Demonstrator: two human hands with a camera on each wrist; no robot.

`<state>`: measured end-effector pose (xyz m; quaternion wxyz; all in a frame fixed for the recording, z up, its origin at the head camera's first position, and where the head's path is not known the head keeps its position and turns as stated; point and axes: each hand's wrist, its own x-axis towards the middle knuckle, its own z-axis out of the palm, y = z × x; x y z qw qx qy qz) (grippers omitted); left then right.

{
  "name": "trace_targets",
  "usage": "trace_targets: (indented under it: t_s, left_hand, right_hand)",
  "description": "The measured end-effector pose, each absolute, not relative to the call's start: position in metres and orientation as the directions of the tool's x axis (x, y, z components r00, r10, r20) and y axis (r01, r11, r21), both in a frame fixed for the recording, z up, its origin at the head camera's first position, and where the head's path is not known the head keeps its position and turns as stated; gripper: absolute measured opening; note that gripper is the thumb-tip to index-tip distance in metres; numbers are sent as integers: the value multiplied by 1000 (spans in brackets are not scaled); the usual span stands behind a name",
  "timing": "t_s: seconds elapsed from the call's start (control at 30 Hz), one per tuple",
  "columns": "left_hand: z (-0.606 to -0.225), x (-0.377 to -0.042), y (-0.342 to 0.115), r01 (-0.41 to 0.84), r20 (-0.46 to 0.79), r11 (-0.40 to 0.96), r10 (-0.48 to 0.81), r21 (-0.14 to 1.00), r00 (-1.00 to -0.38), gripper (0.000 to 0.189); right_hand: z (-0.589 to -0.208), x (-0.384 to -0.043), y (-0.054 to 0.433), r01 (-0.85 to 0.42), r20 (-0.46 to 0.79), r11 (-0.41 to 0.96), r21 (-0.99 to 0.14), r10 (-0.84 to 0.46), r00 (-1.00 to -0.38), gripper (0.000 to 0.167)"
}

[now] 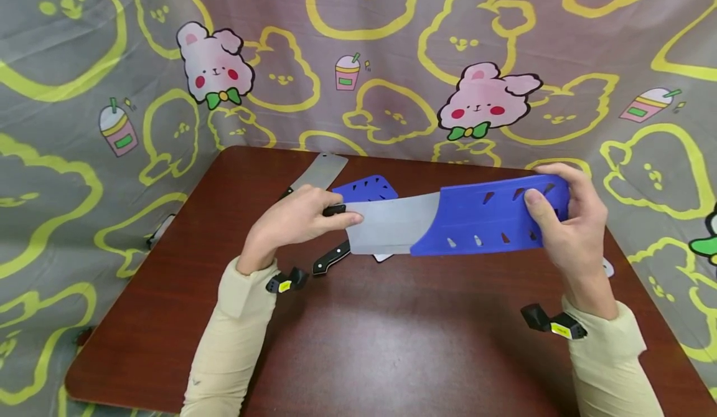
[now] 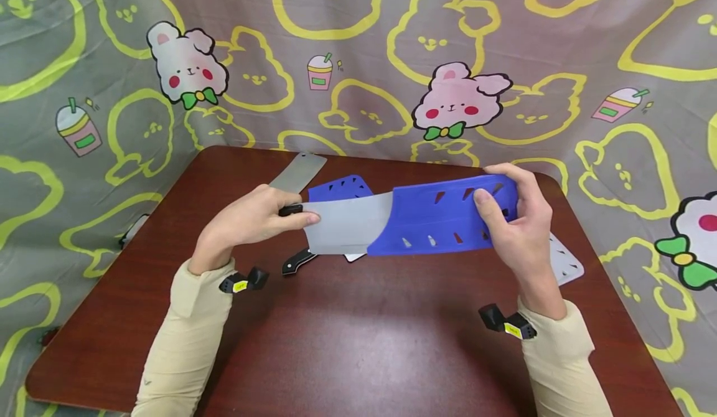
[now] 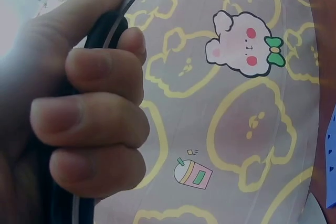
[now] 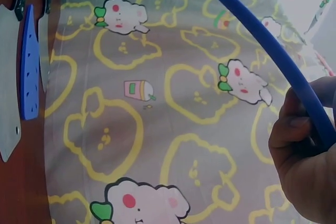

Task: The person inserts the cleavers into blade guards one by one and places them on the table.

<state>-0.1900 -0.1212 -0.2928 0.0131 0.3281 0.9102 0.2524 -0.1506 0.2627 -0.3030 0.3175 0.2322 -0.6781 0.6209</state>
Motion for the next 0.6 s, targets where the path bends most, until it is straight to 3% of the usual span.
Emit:
trace_targets:
  t_s: [0.6]
  left_hand:
    - [-296, -190, -118, 604, 109, 630, 642, 488, -758, 51]
  right_hand:
    - [-297, -145, 272, -658, 664, 162, -736, -22, -748, 35]
